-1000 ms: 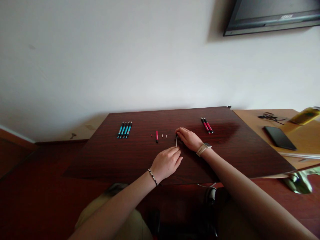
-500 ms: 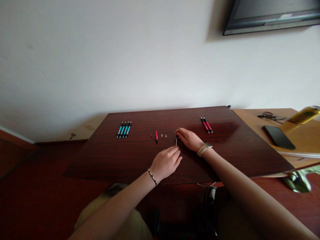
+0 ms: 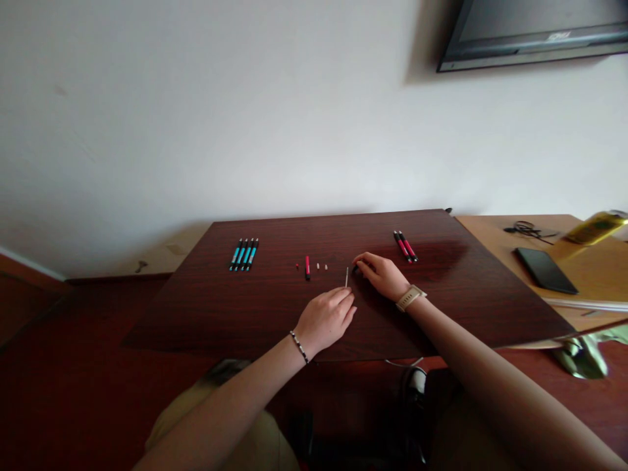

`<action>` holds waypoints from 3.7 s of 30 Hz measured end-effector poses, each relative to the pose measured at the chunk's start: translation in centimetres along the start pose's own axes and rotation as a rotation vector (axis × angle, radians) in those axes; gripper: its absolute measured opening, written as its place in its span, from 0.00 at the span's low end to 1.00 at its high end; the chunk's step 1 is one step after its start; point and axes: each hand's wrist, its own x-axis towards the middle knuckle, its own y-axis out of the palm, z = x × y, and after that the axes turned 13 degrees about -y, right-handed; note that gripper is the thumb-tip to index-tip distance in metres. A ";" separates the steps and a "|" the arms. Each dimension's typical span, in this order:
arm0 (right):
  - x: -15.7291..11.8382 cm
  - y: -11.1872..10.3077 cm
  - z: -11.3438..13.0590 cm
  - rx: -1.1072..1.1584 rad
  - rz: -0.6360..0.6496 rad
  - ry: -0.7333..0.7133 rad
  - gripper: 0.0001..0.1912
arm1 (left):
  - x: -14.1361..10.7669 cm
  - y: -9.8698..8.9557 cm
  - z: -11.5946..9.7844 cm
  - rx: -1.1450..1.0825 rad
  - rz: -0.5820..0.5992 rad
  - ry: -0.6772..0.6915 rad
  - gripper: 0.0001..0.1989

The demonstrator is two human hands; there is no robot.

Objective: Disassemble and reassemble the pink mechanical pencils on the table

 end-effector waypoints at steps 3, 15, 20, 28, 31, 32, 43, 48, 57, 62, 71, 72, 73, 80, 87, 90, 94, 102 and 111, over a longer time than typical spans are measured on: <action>0.3 -0.1 -0.9 0.062 -0.043 0.088 0.13 | 0.0 0.1 0.1 0.000 -0.010 0.012 0.14; 2.5 1.4 -2.5 0.360 0.027 0.282 0.12 | -0.1 0.3 0.1 0.000 -0.002 0.010 0.14; 2.7 1.0 -2.6 0.419 0.065 0.348 0.12 | -0.2 0.3 0.2 -0.001 -0.004 0.008 0.14; 2.5 0.0 -2.7 0.483 0.031 0.394 0.16 | -0.2 0.5 0.3 -0.005 -0.009 0.050 0.15; 2.4 -0.2 -2.5 0.503 0.022 0.381 0.19 | -0.2 0.6 0.3 0.004 -0.013 0.080 0.15; 2.4 -0.2 -2.4 0.510 0.028 0.373 0.20 | -0.2 0.6 0.3 0.006 -0.015 0.083 0.16; 0.8 0.4 -0.2 0.554 0.221 0.286 0.22 | 0.0 0.2 0.0 0.005 -0.012 0.068 0.17; 0.0 -0.2 0.4 0.565 0.305 0.299 0.22 | 0.0 0.3 0.1 0.004 0.002 0.063 0.18; -0.7 -0.5 0.9 0.573 0.391 0.341 0.22 | 0.0 0.2 0.2 -0.015 0.028 0.129 0.17; -0.6 -0.9 1.1 0.600 0.438 0.383 0.23 | 0.0 -0.1 0.1 -0.025 0.018 0.217 0.16; -0.6 -1.3 3.1 0.791 0.426 0.309 0.20 | 0.2 -1.1 0.2 -0.181 -0.094 -0.007 0.28; -0.6 -1.3 3.1 0.810 0.441 0.298 0.19 | 0.2 -1.0 0.3 -0.182 -0.095 -0.031 0.31; -0.5 -1.2 3.1 0.820 0.453 0.286 0.19 | 0.3 -0.8 0.4 -0.176 -0.093 -0.044 0.33; -0.5 -0.4 2.1 0.756 0.423 0.231 0.21 | 0.3 -0.2 0.7 -0.152 -0.087 -0.056 0.37; -0.6 0.3 2.2 0.698 0.348 0.277 0.23 | 0.5 0.0 0.6 -0.142 -0.066 -0.100 0.35; -0.5 0.5 2.2 0.728 0.308 0.314 0.24 | 0.5 -0.1 0.5 -0.132 -0.067 -0.120 0.34; -0.1 0.5 1.6 0.633 0.206 0.298 0.25 | 0.4 -0.1 0.4 -0.123 -0.056 -0.130 0.34; 0.3 -0.2 -0.7 -0.255 0.099 0.179 0.12 | 0.4 0.3 0.2 -0.076 0.004 -0.107 0.26; 1.0 0.1 -0.5 -0.434 0.127 0.289 0.19 | 0.5 0.2 0.3 -0.069 0.000 -0.105 0.18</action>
